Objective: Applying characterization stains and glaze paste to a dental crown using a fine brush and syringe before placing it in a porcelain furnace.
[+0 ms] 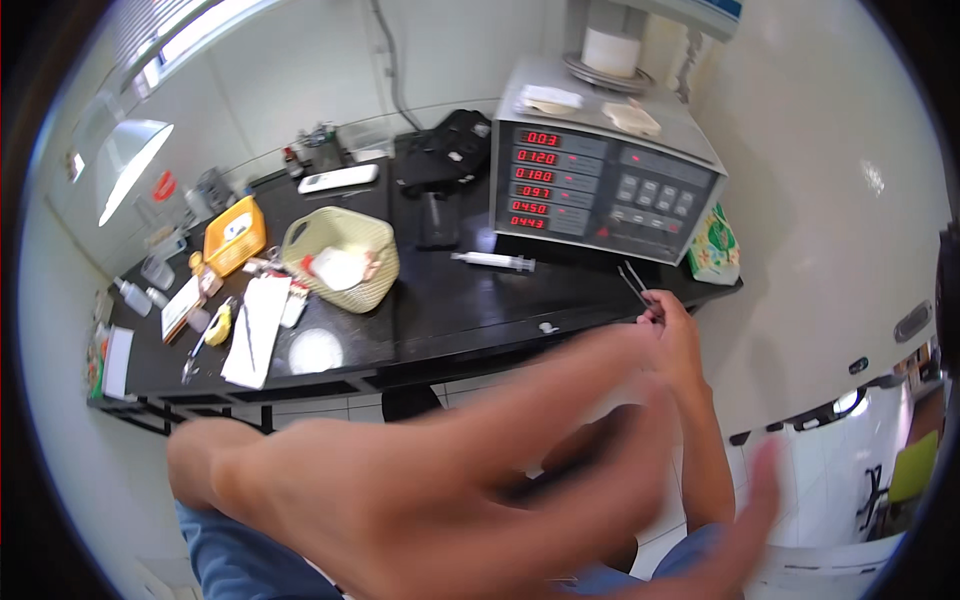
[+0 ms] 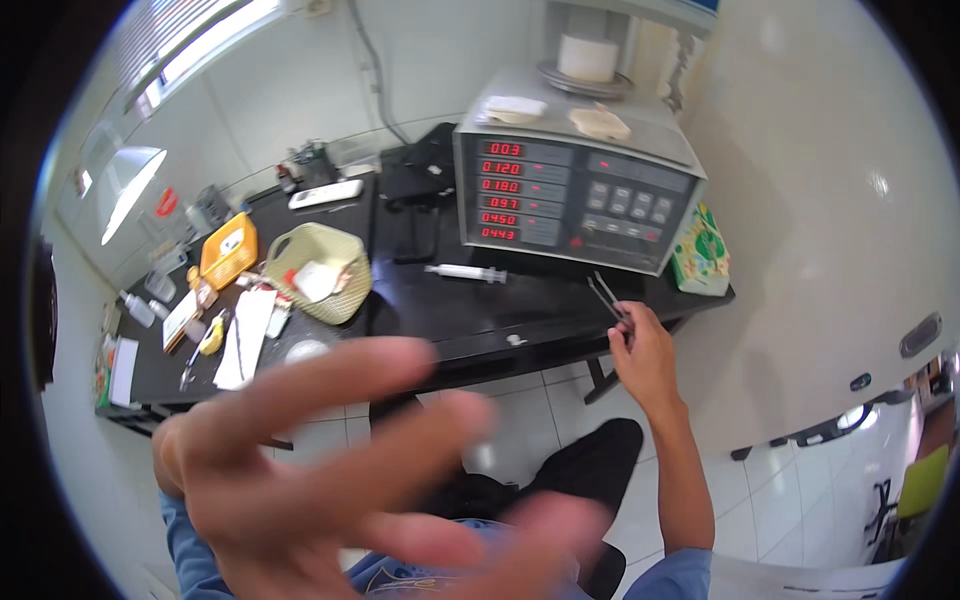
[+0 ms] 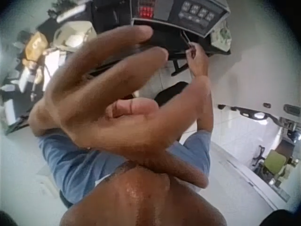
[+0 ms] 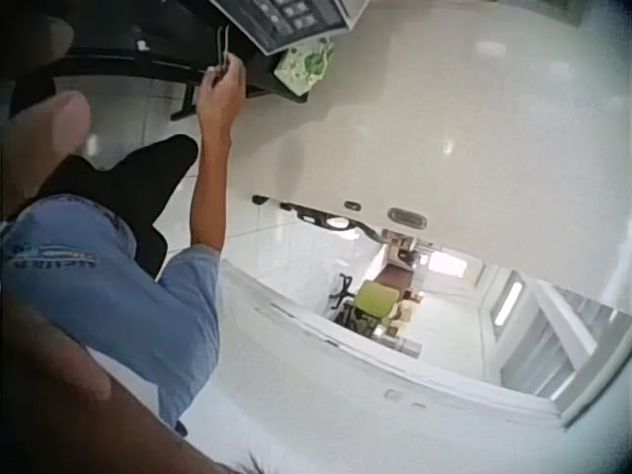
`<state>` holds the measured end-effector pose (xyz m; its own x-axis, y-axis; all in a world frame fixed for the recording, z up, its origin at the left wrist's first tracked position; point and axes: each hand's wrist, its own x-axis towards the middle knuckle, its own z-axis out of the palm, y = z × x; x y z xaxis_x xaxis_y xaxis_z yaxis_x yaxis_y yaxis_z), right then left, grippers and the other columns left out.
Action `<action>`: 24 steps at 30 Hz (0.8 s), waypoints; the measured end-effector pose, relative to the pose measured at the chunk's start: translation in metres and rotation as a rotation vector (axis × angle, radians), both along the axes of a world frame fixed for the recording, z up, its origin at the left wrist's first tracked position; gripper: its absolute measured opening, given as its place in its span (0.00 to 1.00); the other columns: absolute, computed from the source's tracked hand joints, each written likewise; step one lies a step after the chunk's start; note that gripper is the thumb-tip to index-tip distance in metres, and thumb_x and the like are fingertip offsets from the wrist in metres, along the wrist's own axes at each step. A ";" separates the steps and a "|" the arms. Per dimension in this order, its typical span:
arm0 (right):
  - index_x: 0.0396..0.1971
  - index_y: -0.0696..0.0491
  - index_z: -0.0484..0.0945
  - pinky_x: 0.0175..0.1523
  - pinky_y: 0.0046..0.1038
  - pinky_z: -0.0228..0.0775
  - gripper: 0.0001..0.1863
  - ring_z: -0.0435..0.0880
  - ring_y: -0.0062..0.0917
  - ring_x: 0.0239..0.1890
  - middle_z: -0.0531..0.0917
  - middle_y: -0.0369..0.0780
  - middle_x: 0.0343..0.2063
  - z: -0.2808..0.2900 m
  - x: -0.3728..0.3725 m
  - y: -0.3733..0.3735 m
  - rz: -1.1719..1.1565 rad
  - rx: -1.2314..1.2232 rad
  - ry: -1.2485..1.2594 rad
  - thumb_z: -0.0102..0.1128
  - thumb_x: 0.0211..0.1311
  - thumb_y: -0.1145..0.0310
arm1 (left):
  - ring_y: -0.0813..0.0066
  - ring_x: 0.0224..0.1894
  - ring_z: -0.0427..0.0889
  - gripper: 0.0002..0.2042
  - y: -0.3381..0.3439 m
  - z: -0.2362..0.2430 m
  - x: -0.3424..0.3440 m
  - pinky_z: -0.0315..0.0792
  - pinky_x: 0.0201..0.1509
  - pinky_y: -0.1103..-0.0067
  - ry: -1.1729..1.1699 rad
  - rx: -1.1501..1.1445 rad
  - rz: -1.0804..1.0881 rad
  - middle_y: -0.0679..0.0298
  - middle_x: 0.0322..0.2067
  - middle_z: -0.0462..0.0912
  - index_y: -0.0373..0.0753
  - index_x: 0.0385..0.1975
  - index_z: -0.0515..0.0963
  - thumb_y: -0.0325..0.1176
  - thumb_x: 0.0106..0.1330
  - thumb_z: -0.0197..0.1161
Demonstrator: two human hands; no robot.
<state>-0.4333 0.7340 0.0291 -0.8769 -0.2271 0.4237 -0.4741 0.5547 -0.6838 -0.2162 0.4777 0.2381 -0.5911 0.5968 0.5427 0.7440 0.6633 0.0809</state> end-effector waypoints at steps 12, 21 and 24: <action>0.46 0.58 0.79 0.39 0.20 0.70 0.16 0.77 0.20 0.31 0.77 0.40 0.34 0.067 -0.057 0.003 0.260 -0.373 -0.218 0.58 0.57 0.80 | 0.58 0.49 0.77 0.23 -0.032 -0.043 -0.232 0.59 0.63 0.57 0.107 0.361 0.459 0.57 0.40 0.81 0.33 0.47 0.76 0.27 0.46 0.67; 0.39 0.63 0.78 0.39 0.21 0.69 0.09 0.77 0.20 0.31 0.76 0.39 0.31 0.143 -0.076 0.003 0.113 -0.857 -0.639 0.53 0.60 0.78 | 0.60 0.50 0.74 0.26 0.005 -0.005 -0.311 0.48 0.68 0.55 -0.216 0.346 0.440 0.62 0.38 0.80 0.37 0.52 0.72 0.29 0.49 0.68; 0.41 0.62 0.78 0.39 0.20 0.71 0.10 0.77 0.17 0.30 0.80 0.37 0.31 0.169 -0.075 0.001 -0.007 -0.855 -0.849 0.58 0.59 0.76 | 0.59 0.50 0.74 0.26 0.012 0.012 -0.325 0.45 0.70 0.55 -0.297 0.331 0.454 0.62 0.38 0.80 0.37 0.53 0.72 0.29 0.51 0.67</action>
